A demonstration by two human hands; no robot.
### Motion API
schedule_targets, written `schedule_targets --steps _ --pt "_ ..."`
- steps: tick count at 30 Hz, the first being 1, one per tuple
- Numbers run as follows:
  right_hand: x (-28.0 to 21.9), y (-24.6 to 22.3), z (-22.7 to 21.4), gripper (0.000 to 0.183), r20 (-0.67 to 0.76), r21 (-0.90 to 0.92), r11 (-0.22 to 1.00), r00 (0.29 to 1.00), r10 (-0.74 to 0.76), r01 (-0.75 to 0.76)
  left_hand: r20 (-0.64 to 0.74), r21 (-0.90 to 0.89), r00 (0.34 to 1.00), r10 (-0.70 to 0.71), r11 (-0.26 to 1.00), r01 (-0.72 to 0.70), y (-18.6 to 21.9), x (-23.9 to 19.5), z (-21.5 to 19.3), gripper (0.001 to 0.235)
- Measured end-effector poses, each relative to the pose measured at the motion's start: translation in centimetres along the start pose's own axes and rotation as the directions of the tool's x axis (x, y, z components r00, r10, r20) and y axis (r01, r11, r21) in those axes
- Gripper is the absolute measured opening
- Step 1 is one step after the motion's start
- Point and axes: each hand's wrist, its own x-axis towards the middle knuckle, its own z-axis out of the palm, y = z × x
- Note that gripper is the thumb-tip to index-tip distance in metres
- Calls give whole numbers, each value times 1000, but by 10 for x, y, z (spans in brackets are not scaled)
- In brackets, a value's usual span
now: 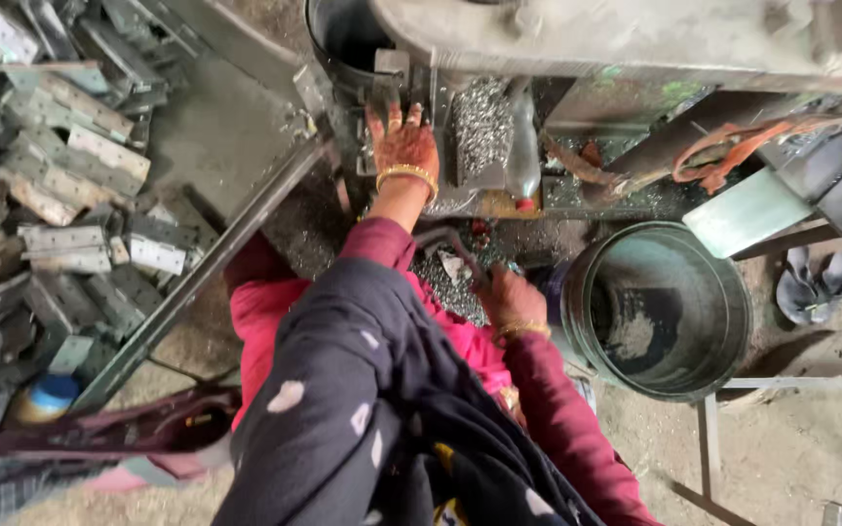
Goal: The person picks up metal hinge pieces from a bin and places them one at a time into a stamping or punching machine to process them, then returns them to another container.
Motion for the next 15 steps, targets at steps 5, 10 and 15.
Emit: schedule_targets --steps 5,10,15 --pt "12 29 47 46 -38 77 993 996 -82 85 32 18 999 6 1000 -7 6 5 -1 45" --pt "-21 -7 -8 43 -77 -54 993 991 -109 105 -96 -21 995 -2 1000 0 -1 -16 3 42" --pt "-56 -64 -92 48 -386 -188 955 877 -288 230 -126 -65 981 151 985 -160 -4 -103 19 68"
